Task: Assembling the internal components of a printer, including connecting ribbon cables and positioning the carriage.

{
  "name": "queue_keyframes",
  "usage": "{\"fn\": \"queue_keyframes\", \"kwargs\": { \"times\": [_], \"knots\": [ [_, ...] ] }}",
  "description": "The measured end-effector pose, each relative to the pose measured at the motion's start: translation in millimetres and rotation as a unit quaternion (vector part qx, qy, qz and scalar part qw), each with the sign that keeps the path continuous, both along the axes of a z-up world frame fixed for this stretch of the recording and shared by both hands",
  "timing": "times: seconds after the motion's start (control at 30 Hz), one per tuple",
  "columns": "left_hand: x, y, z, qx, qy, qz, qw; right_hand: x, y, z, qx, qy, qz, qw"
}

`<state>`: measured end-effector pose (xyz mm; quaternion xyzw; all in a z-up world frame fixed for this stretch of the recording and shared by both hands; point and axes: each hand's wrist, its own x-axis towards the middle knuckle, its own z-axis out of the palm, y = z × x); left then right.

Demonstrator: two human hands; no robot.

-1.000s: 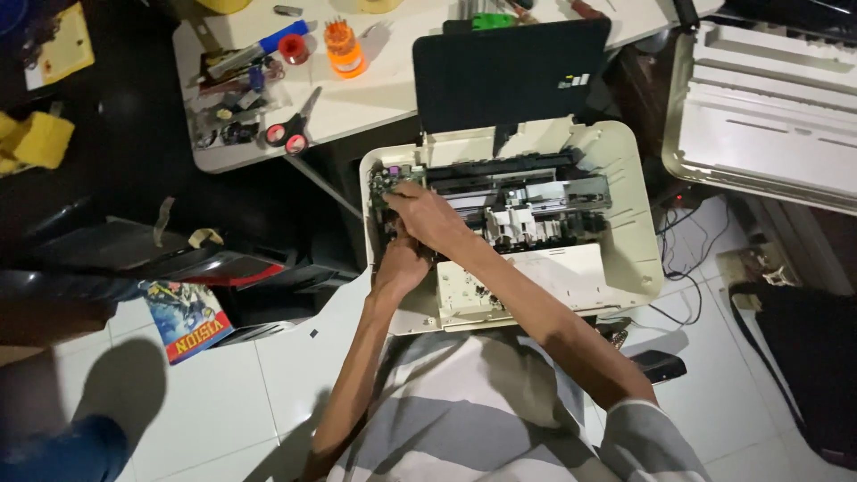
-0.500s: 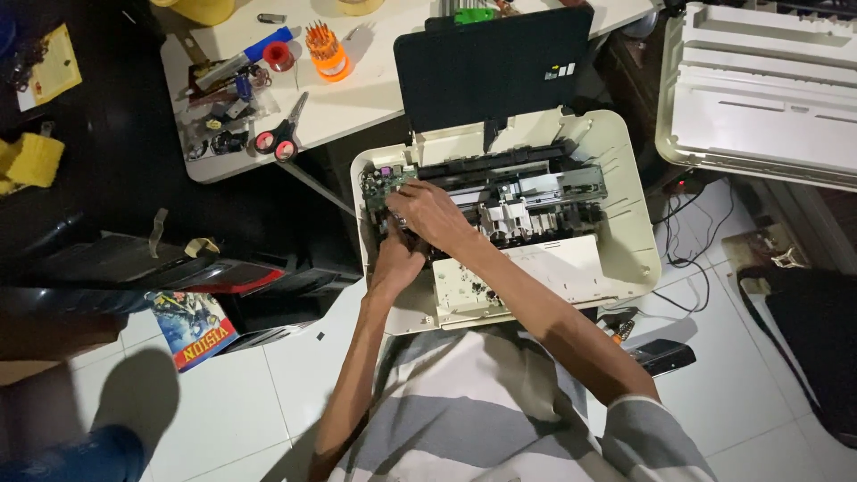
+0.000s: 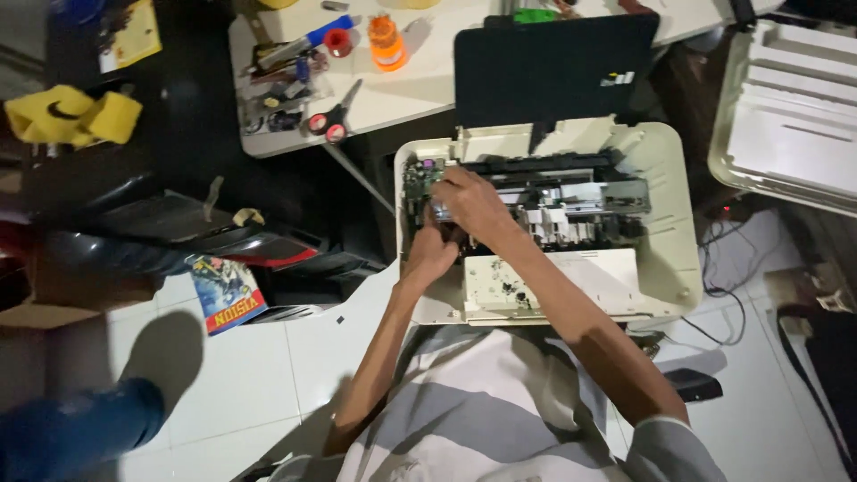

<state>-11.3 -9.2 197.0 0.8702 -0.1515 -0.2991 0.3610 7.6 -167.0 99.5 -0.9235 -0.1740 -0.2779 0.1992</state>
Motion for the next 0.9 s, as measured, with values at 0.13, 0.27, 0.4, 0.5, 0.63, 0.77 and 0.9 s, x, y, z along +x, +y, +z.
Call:
{"fn": "queue_keyframes", "kwargs": {
  "times": [0.13, 0.27, 0.4, 0.5, 0.63, 0.77, 0.9],
  "knots": [
    [-8, 3, 1, -0.025, -0.024, 0.014, 0.999, -10, 2, 28, 0.033, 0.021, 0.02, 0.999],
    [-9, 6, -8, -0.046, -0.06, 0.034, 0.997, -30, -6, 55, 0.144, 0.072, 0.049, 0.986],
    [1, 6, -27, -0.019, -0.128, 0.036, 0.991, -47, -11, 76, 0.179, 0.067, 0.03, 0.981],
    [-9, 3, 5, -0.033, -0.095, 0.064, 0.993, -53, -19, 62, 0.186, 0.053, -0.005, 0.981],
    [1, -8, -10, 0.03, -0.167, -0.013, 0.985, -69, -23, 87, 0.234, 0.045, -0.02, 0.971],
    [16, -14, -15, 0.0, -0.24, -0.071, 0.968, -87, -21, 111, 0.28, -0.001, -0.059, 0.958],
    [32, -34, -8, 0.096, -0.399, -0.188, 0.892, -103, -29, 109, 0.314, -0.014, -0.166, 0.935]
  ]
}}
